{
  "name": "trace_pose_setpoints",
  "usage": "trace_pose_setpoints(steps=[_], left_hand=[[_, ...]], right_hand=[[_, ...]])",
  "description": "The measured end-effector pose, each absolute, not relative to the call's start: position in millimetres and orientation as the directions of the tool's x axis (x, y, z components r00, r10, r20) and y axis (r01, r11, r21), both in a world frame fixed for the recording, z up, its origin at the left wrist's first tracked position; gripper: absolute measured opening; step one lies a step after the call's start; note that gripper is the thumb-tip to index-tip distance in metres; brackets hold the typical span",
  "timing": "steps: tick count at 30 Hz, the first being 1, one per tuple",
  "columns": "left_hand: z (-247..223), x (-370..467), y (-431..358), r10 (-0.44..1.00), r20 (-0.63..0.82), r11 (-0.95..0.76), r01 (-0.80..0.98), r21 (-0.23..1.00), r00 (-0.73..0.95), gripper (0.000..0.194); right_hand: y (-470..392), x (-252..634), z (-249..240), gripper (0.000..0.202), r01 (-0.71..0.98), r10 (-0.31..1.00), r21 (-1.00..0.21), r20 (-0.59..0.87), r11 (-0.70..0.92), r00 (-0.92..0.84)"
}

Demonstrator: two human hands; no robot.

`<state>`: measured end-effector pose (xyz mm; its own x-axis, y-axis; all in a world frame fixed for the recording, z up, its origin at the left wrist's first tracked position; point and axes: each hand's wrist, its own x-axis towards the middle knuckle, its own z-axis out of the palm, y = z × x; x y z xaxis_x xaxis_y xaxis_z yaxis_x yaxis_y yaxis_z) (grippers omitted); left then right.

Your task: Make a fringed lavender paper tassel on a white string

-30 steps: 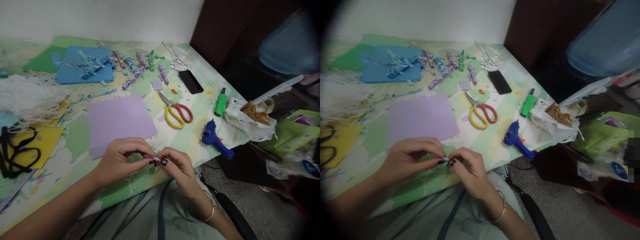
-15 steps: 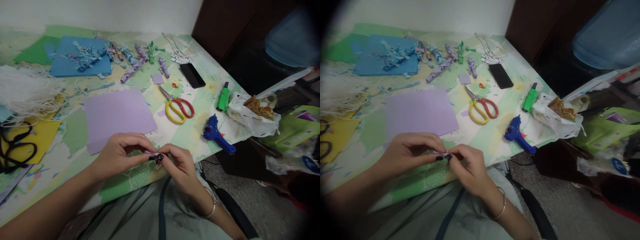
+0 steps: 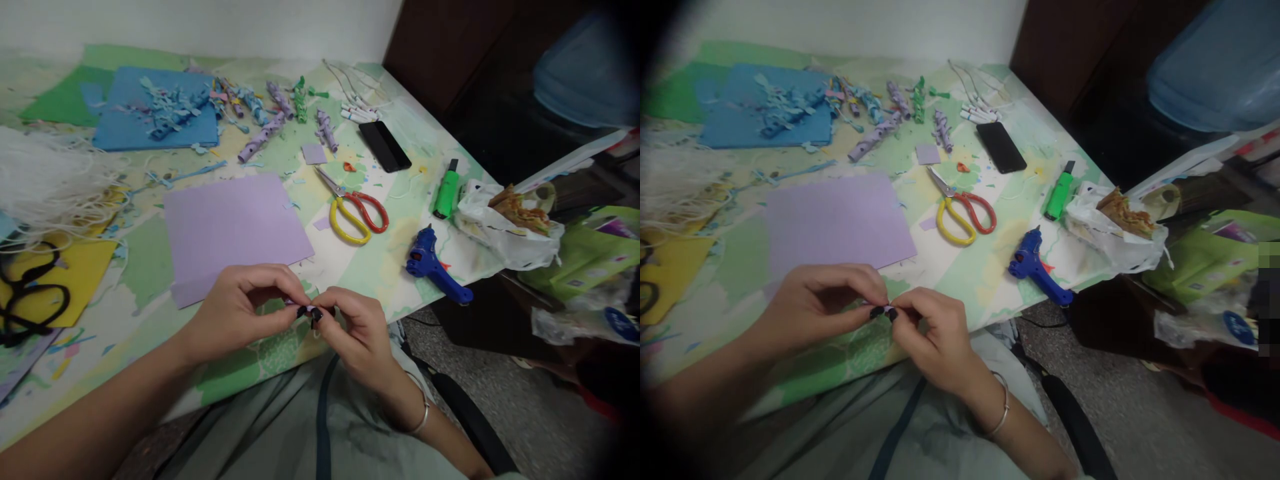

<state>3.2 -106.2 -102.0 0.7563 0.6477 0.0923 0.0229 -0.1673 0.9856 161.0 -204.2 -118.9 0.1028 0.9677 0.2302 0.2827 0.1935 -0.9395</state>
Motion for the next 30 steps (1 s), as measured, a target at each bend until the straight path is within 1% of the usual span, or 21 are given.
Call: trace_pose_setpoints(steps=[10, 16, 18, 22, 25, 28, 30], left_hand=[[-102, 3, -107, 0.658, 0.102, -0.156, 0.002, 0.988, 0.746, 0.02], [-105, 4, -107, 0.66, 0.09, -0.139, 0.003, 0.99, 0.746, 0.022], [-104, 4, -107, 0.666, 0.094, -0.143, 0.003, 0.99, 0.74, 0.021], [-100, 2, -102, 0.672, 0.083, -0.132, 0.009, 0.991, 0.736, 0.015], [-99, 0, -98, 0.68, 0.039, -0.06, 0.003, 0.998, 0.732, 0.009], [-101, -1, -94, 0.737, -0.028, 0.039, -0.001, 0.999, 0.676, 0.003], [-103, -2, -91, 0.78, -0.073, 0.064, 0.038, 0.997, 0.621, 0.007]], right_hand=[[-202, 160, -119, 0.014, 0.333, 0.957, -0.918, 0.266, 0.214, 0.119], [-201, 159, -120, 0.014, 0.31, 0.954, -0.922, 0.278, 0.231, 0.116], [-201, 160, -120, 0.014, 0.289, 0.96, -0.933, 0.257, 0.215, 0.114], [-199, 163, -120, 0.014, 0.216, 0.981, -0.966, 0.163, 0.139, 0.101], [-197, 165, -118, 0.013, 0.17, 0.98, -0.977, 0.148, 0.125, 0.13], [-195, 171, -113, 0.015, 0.139, 0.982, -0.985, 0.12, 0.1, 0.147], [-192, 177, -106, 0.016, 0.126, 0.985, -0.99, 0.08, 0.061, 0.154]])
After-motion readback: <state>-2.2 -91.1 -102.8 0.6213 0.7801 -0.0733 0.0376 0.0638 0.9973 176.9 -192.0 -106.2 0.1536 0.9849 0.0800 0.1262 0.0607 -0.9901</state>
